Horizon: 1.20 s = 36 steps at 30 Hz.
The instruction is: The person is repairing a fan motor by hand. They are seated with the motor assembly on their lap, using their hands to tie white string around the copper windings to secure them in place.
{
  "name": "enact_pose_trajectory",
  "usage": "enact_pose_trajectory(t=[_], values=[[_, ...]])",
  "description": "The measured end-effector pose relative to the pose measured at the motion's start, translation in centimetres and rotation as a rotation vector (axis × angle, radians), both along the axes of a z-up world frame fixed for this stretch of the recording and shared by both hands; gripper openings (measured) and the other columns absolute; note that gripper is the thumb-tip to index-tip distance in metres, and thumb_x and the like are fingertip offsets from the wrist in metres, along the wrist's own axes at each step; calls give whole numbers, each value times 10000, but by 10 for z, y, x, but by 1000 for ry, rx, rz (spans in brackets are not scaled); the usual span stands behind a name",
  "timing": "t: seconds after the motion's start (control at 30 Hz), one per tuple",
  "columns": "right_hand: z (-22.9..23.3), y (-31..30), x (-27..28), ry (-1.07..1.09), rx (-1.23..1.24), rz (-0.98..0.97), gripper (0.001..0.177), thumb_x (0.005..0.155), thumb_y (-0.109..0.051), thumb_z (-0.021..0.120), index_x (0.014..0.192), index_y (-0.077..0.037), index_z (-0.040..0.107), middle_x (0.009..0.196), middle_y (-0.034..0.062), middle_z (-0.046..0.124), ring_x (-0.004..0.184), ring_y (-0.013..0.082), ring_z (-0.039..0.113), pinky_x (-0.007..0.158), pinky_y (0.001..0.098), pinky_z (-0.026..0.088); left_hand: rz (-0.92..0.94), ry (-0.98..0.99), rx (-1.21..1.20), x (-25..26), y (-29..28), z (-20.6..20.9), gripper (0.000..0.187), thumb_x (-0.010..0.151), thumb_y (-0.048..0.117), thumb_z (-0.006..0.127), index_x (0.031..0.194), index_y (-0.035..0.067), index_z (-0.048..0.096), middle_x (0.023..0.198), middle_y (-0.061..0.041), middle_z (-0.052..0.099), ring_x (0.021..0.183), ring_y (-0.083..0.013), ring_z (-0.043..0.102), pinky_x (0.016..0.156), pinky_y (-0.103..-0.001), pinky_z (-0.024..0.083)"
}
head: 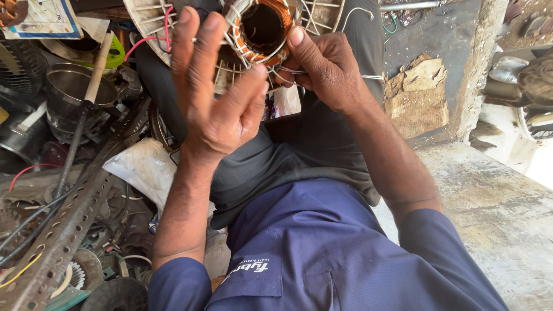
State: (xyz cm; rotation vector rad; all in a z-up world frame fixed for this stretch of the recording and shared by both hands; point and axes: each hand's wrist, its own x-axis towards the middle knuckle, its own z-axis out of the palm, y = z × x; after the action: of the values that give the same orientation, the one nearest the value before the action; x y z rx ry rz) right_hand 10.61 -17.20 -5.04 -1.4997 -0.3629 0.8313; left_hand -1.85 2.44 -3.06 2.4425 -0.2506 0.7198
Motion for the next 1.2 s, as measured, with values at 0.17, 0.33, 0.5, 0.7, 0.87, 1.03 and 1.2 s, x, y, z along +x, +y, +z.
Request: enact_pose_trajectory(t=[0.17, 0.33, 0.5, 0.7, 0.87, 1.03, 1.2], values=[[-1, 0, 0, -37, -26, 16, 653, 1099, -538, 481, 843, 5, 740, 698, 72, 697, 539, 48, 503, 480, 209, 387, 82, -57, 131, 13, -10, -2, 163, 1000, 130, 815, 1162, 124, 793, 1548, -156, 451, 1497, -442, 284, 1267, -652, 229], [-9, -1, 0, 3, 51, 2, 633, 1122, -517, 510, 848, 21, 700, 707, 76, 646, 586, 67, 526, 500, 227, 391, 37, -37, 44, 14, -10, 0, 142, 1024, 67, 791, 1157, 113, 773, 1557, -142, 448, 1511, -431, 266, 1285, -644, 244], [-8, -5, 5, 83, 37, 51, 640, 1104, -516, 460, 839, -3, 737, 733, 65, 707, 541, 57, 480, 496, 213, 382, 46, 66, -80, 17, -13, 19, 96, 1074, 145, 792, 1114, 68, 751, 1552, -206, 418, 1491, -496, 254, 1264, -670, 264], [-9, -9, 5, 100, 99, 92, 552, 1115, -467, 498, 952, 12, 719, 846, 78, 720, 628, 62, 508, 560, 218, 411, 149, 193, 31, 24, -23, 35, 164, 1061, 230, 733, 1032, 72, 770, 1534, -256, 382, 1440, -556, 230, 1229, -735, 175], [-11, -8, 4, 184, 103, 70, 522, 1103, -450, 510, 957, 4, 723, 869, 73, 730, 683, 53, 565, 580, 210, 437, 127, 112, 26, 19, -26, 29, 120, 1092, 202, 739, 1058, 88, 748, 1532, -195, 420, 1464, -526, 241, 1239, -733, 191], [-10, -7, 2, 179, 119, 57, 531, 1091, -470, 539, 945, 2, 731, 824, 58, 706, 635, 46, 502, 550, 212, 402, 190, -23, 464, 8, -29, 3, 251, 1063, 179, 727, 1305, 114, 747, 1559, -103, 484, 1518, -447, 225, 1265, -709, 157], [-10, -4, 0, 139, 94, 36, 551, 1067, -504, 589, 905, 4, 727, 786, 68, 710, 684, 71, 623, 575, 230, 493, 163, -65, 235, 5, -20, -11, 274, 1090, 170, 776, 1357, 186, 715, 1603, -119, 417, 1549, -424, 203, 1284, -683, 171]])
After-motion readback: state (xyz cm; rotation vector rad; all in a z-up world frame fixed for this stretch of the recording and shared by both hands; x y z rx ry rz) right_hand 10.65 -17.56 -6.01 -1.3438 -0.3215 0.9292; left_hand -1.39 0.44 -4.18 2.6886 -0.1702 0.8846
